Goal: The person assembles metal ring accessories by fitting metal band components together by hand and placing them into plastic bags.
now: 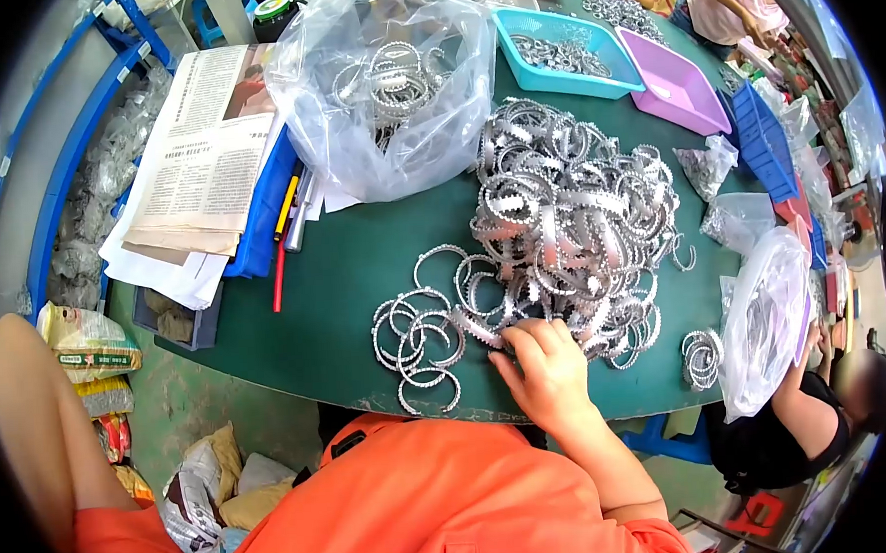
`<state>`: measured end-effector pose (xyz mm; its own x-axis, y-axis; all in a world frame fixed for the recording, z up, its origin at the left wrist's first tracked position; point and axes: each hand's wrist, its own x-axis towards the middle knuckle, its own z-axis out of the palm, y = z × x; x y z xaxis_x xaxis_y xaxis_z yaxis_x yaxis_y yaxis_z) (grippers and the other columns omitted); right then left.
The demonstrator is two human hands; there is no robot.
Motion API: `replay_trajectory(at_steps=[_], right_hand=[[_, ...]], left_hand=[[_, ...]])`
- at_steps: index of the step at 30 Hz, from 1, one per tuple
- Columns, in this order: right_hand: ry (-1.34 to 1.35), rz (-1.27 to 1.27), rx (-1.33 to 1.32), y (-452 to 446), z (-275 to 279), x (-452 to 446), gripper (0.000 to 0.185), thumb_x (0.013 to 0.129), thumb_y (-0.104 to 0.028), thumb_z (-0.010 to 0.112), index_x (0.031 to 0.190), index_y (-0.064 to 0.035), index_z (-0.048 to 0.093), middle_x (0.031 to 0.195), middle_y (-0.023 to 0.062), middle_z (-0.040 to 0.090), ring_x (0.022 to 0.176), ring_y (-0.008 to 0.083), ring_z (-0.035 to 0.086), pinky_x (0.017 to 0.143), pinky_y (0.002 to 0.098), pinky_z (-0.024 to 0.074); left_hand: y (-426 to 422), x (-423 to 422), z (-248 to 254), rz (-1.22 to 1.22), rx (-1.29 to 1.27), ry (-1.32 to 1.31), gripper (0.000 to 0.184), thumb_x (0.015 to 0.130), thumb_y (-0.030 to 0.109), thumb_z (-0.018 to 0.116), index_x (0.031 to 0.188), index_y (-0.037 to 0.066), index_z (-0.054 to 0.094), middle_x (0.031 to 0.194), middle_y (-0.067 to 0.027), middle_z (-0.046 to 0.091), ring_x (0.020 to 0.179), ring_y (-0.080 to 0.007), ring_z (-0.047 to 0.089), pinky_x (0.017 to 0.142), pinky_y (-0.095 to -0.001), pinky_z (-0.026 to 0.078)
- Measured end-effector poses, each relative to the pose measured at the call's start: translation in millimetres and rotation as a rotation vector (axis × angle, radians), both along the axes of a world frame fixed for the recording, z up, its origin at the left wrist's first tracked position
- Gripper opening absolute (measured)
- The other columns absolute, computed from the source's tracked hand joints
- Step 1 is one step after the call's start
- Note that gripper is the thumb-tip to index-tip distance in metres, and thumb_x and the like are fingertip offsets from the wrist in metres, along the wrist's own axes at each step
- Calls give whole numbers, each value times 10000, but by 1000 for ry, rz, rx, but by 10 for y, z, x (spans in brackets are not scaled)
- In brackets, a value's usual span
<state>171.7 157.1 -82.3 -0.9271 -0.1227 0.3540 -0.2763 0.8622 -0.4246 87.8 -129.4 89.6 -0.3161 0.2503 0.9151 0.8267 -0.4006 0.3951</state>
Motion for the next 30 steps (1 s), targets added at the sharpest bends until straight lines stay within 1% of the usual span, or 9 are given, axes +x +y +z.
replay_trajectory(at_steps=[4, 8, 10, 14, 15, 19, 21, 24, 30], right_hand=[[72, -28, -59, -7, -31, -60, 239, 670, -29, 714, 877, -34, 593, 832, 86, 589, 725, 242, 570, 597, 324, 473], [-17, -74, -272, 5, 70, -58, 182, 715, -45, 694, 873, -23, 605, 846, 78, 590, 667, 203, 587, 571, 287, 483], [-17, -104, -330, 7, 166, -57, 179, 723, -30, 692, 880, -16, 607, 845, 76, 590, 638, 176, 589, 543, 266, 484], [6, 0, -528, 5, 309, -101, 207, 727, 14, 692, 919, 4, 615, 849, 80, 592, 593, 99, 560, 490, 213, 461], [-4, 10, -571, -7, 306, -121, 213, 727, 13, 694, 925, 6, 616, 850, 80, 594, 599, 94, 566, 487, 209, 459], [-76, 1, -710, -39, 222, -205, 215, 778, 2, 654, 989, 17, 615, 854, 85, 604, 621, 97, 592, 492, 206, 464], [-214, -21, -841, -56, 240, -189, 204, 821, -14, 606, 1022, 24, 606, 859, 87, 607, 639, 103, 598, 503, 209, 470], [-458, -21, -1185, -36, 149, -132, 264, 952, -98, 415, 1116, 61, 548, 880, 92, 608, 691, 117, 597, 557, 213, 481], [-524, 23, -1372, -14, 143, -156, 291, 968, -137, 396, 1141, 58, 524, 865, 80, 590, 680, 105, 565, 555, 204, 464]], left_hand=[[-91, 63, 364, -22, 139, 99, 240, 813, 184, 604, 1032, 90, 578, 988, -29, 529, 717, -128, 458, 660, -264, 350], [-7, -23, 248, -9, 146, -31, 249, 813, 189, 609, 1042, 95, 582, 1002, -28, 536, 724, -128, 463, 668, -265, 353], [188, -140, -90, 11, -41, -226, 253, 813, 191, 611, 1046, 97, 584, 1009, -28, 540, 727, -127, 466, 672, -266, 355], [868, -235, -1018, 68, -628, -496, 475, 650, 162, 803, 1063, 27, 612, 987, -76, 554, 651, -84, 480, 564, -198, 402], [931, -198, -1206, 79, -650, -523, 425, 670, 131, 792, 1049, 35, 627, 1007, -66, 545, 674, -89, 513, 560, -205, 432], [950, -200, -1491, 66, -641, -657, 216, 757, 82, 717, 950, 6, 658, 799, -39, 572, 577, -73, 514, 517, -195, 427], [949, -186, -1565, -39, -516, -1039, 154, 806, 102, 681, 910, -9, 663, 723, -5, 580, 555, -43, 497, 499, -177, 403], [898, -195, -1499, -39, -575, -1286, 153, 840, 128, 650, 897, -14, 663, 700, 19, 592, 544, -16, 479, 477, -164, 374], [944, -213, -1538, -9, -568, -1369, 148, 850, 123, 630, 886, -17, 663, 672, 10, 590, 513, -20, 460, 447, -159, 348]])
